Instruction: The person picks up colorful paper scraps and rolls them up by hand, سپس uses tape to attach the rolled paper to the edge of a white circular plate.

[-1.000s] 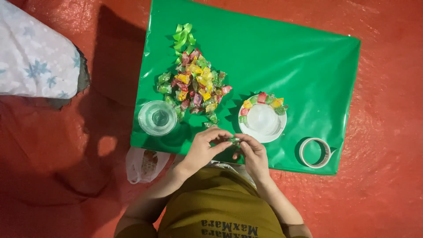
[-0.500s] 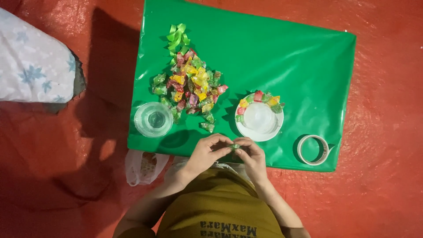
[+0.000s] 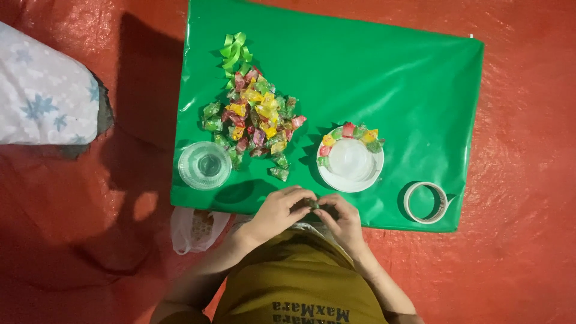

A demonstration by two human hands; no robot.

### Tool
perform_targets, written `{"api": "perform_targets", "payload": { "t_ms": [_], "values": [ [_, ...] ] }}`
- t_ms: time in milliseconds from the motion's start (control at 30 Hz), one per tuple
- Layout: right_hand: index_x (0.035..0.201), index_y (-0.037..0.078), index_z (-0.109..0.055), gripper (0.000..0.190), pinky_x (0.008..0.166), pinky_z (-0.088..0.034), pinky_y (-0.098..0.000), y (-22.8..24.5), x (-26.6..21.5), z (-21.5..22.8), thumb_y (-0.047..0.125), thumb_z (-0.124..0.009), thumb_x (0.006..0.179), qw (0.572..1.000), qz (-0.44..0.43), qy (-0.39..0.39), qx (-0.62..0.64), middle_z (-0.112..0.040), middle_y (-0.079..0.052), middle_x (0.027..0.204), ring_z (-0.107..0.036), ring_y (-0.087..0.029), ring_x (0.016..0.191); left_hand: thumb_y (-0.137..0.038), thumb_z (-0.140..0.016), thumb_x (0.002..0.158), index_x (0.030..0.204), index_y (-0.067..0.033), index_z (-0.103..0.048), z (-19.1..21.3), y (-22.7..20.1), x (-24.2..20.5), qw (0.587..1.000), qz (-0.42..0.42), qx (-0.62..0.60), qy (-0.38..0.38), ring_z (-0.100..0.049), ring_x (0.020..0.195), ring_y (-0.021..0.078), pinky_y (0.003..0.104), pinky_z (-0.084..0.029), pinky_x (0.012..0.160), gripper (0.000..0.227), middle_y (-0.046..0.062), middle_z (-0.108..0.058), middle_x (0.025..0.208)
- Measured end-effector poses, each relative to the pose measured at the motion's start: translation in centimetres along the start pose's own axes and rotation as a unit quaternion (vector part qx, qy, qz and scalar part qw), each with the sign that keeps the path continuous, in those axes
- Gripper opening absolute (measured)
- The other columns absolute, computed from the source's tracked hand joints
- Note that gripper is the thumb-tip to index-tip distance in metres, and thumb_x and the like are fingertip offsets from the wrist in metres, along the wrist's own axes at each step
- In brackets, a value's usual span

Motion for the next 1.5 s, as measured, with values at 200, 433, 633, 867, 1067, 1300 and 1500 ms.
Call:
{"api": "perform_targets", "payload": {
  "t_ms": [200,433,633,867,1067,1300,1500],
  "values": [
    [0.097,0.011,-0.077,0.014,0.074,-0.06,-0.0345,1.3,0.7,-0.5,0.007,-0.082,0.085,0.996,0.072,-0.022,-0.056,-0.079,-0.004,0.091,-0.077,-0.026,0.084,-0.004,-0.077,0.089,0.113,-0.0088,-0.072,0.9,0.2,-0.7,0.996,0.018,-0.079,-0.041,-0.073,0.081,0.0217,0.032,-0.062,0.067,0.024,0.007,-0.072,0.092],
    [0.107,0.007,-0.08,0.023,0.08,-0.06,-0.0397,2.8,1.4,-0.8,0.012,-0.084,0.084,0.997,0.078,0.01,0.023,-0.079,-0.009,0.101,-0.077,-0.031,0.093,-0.003,-0.076,0.091,0.102,-0.0063,-0.076,2.0,0.9,-0.9,0.988,0.073,-0.123,-0.061,-0.073,0.073,0.0194,0.032,-0.059,0.062,0.012,0.012,-0.075,0.082],
    [0.101,0.003,-0.08,0.015,0.079,-0.06,-0.0417,1.6,1.3,-0.4,0.006,-0.081,0.087,0.996,0.058,0.006,0.068,-0.08,-0.013,0.095,-0.078,-0.034,0.09,-0.002,-0.076,0.09,0.1,-0.0048,-0.076,1.6,1.2,-1.3,0.97,0.126,-0.202,-0.043,-0.07,0.07,0.0134,0.028,-0.06,0.065,0.011,0.01,-0.078,0.079],
    [0.101,0.008,-0.079,0.017,0.073,-0.062,-0.0362,2.5,1.2,-0.5,0.004,-0.08,0.084,0.992,0.122,-0.004,-0.038,-0.079,-0.006,0.094,-0.078,-0.028,0.085,-0.002,-0.08,0.085,0.102,-0.007,-0.075,1.4,1.1,-1.0,0.989,0.075,-0.123,-0.045,-0.074,0.082,0.0203,0.031,-0.061,0.069,0.019,0.01,-0.077,0.09],
    [0.101,0.011,-0.078,0.019,0.071,-0.062,-0.0351,1.7,0.6,-1.3,0.008,-0.082,0.083,0.986,0.141,-0.004,-0.093,-0.077,-0.003,0.094,-0.077,-0.024,0.082,-0.002,-0.073,0.092,0.104,-0.0091,-0.076,1.7,0.5,-1.2,0.999,0.015,-0.009,-0.028,-0.075,0.09,0.0264,0.035,-0.062,0.074,0.014,0.007,-0.077,0.095],
    [0.105,0.007,-0.078,0.022,0.064,-0.063,-0.0332,3.6,1.4,-2.1,0.0,-0.079,0.083,0.985,0.152,0.005,-0.076,-0.078,-0.006,0.096,-0.077,-0.025,0.079,-0.005,-0.073,0.092,0.103,-0.011,-0.074,2.2,0.8,-2.3,0.996,-0.037,0.057,-0.066,-0.075,0.088,0.0246,0.036,-0.062,0.076,0.013,0.003,-0.076,0.092],
    [0.114,0.002,-0.076,0.032,0.055,-0.061,-0.0308,3.7,1.5,-1.9,-0.002,-0.078,0.082,0.982,0.166,-0.021,-0.088,-0.076,-0.009,0.095,-0.074,-0.026,0.073,-0.01,-0.078,0.088,0.1,-0.0165,-0.075,4.9,2.0,-3.6,0.977,-0.052,0.123,-0.166,-0.073,0.087,0.0222,0.033,-0.06,0.077,0.014,0.0,-0.074,0.093]
  ]
}}
Point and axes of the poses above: each hand's wrist, its own x-axis towards the middle knuckle, its own z-axis out of the back of the hand, y = z × x, the point moved 5 cm from there along x, towards the middle knuckle
